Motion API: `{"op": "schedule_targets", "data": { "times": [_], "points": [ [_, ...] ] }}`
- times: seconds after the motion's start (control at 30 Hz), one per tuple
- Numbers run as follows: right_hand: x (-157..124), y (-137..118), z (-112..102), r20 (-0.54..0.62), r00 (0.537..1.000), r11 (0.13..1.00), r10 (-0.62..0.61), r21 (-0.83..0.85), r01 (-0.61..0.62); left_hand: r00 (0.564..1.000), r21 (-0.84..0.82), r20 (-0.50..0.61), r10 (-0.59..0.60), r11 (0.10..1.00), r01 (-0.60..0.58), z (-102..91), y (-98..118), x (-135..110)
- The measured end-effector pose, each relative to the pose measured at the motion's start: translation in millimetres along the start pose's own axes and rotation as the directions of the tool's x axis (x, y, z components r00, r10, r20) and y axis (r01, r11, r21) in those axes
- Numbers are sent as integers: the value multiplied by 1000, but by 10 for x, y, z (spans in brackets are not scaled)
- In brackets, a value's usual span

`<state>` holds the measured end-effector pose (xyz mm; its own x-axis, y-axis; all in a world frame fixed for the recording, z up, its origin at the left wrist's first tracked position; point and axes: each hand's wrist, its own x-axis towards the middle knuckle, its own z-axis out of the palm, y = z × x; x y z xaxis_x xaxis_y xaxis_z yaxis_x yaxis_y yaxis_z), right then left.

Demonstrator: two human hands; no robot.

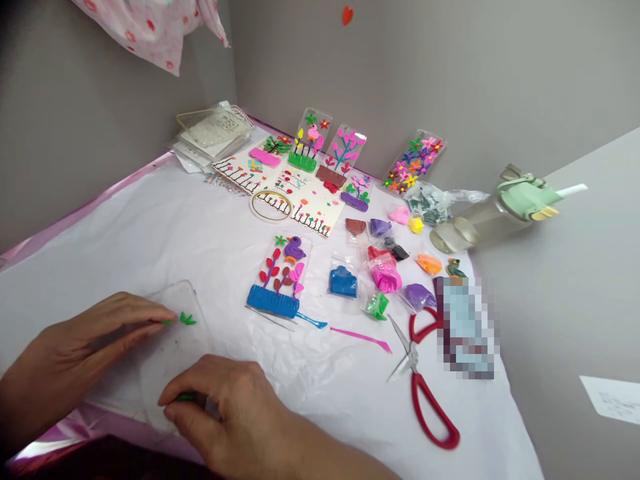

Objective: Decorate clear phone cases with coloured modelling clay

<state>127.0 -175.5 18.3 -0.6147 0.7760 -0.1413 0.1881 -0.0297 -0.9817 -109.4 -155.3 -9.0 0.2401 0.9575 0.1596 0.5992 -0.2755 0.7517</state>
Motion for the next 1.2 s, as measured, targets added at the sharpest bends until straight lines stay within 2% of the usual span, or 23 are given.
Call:
{"op": "schedule_targets", "data": {
  "times": [0.1,0.3,0.5,0.7,0.9,1.03,1.13,1.2],
  "points": [
    [-2,-3,-2,0,1000,1000,0,-10,0,1000,6,-11,15,1000,-15,15,-19,-16],
    [1,-12,-5,-5,1000,1000,-3,-9,3,990,113,-18,138,984,-135,26,-40,12],
    [-5,-5,-8,3,1000,1000,8,-15,-8,988,197,-9,153,969,-148,65,-77,39],
    [-4,-1,-12,18,999,1000,27,-17,-26,990,214,-5,139,968,-135,89,-45,53],
    [-17,13,-4,10,999,999,47,10,-47,985,255,20,170,952,-170,87,-65,45],
    [-11,40,15,-17,988,972,155,180,-149,985,266,21,171,949,-170,66,-73,27],
    [15,53,23,-11,967,876,256,425,-227,984,246,72,163,953,-176,44,-88,26],
    [34,58,17,-15,959,812,282,536,-230,982,248,87,169,951,-185,32,-100,23]
  ]
}}
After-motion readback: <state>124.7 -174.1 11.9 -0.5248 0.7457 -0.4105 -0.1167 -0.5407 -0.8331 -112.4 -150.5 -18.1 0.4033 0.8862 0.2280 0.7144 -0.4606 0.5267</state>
